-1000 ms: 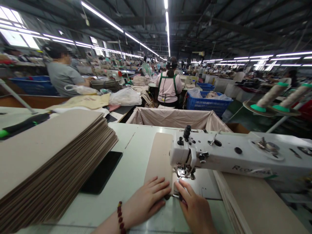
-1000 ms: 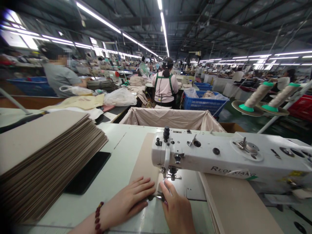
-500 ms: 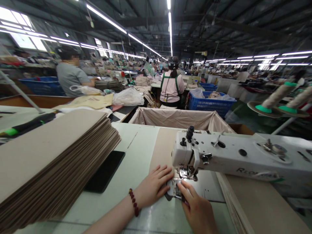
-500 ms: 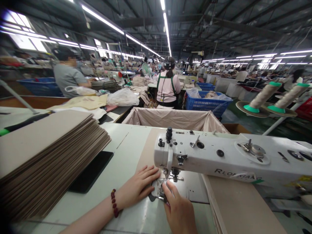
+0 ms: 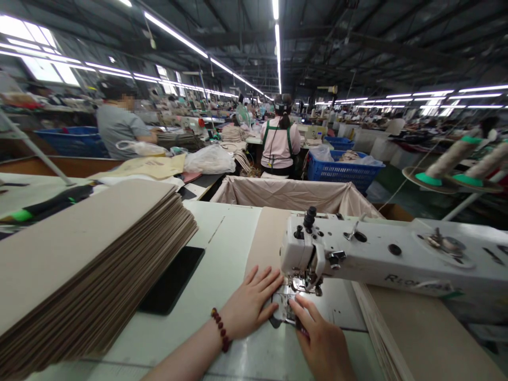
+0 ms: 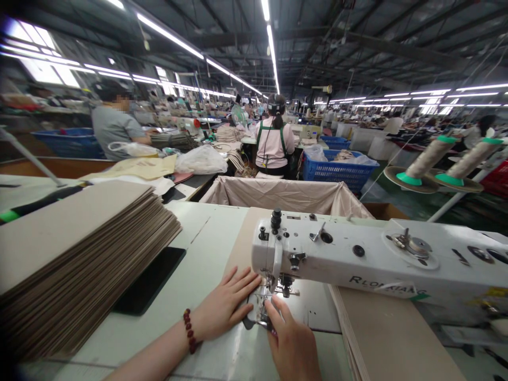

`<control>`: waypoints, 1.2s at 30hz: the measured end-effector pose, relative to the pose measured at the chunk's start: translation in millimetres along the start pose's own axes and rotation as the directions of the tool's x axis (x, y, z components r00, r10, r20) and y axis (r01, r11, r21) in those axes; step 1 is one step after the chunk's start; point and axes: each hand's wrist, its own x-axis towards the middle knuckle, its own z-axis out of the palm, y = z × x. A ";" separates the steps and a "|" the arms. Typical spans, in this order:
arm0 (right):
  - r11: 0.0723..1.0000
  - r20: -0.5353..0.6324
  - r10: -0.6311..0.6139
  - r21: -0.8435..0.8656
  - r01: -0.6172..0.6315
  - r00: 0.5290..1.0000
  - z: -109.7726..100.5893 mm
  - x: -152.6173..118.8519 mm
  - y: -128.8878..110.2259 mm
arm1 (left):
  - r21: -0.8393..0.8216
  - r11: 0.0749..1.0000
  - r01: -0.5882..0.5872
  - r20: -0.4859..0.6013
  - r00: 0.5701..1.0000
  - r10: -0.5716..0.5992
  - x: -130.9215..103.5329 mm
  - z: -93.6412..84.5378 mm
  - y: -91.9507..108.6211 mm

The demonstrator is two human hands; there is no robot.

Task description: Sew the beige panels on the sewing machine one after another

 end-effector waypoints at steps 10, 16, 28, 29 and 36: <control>1.000 0.015 -0.003 0.000 0.003 1.000 0.5 -0.3 0.1 | -0.030 1.000 0.004 -0.009 1.000 -0.005 1.1 -1.5 -0.8; 1.000 0.001 -0.001 0.021 0.001 1.000 0.4 0.1 -1.1 | -0.037 0.999 0.003 -0.013 1.000 -0.004 1.1 0.0 -1.6; 0.997 -0.025 0.023 0.076 -0.021 0.999 -3.6 -1.8 -5.6 | -0.010 1.000 -0.003 -0.023 1.000 0.003 -0.2 -0.4 -1.0; 0.996 -0.031 0.024 0.083 -0.021 0.999 -4.4 -1.9 -6.2 | -0.004 1.000 -0.002 -0.031 1.000 0.001 -0.5 0.8 -1.1; 0.995 -0.057 0.013 0.103 -0.007 0.998 -15.2 -4.1 -9.9 | 0.036 0.997 0.061 -0.127 0.990 -0.056 -0.8 4.5 -1.8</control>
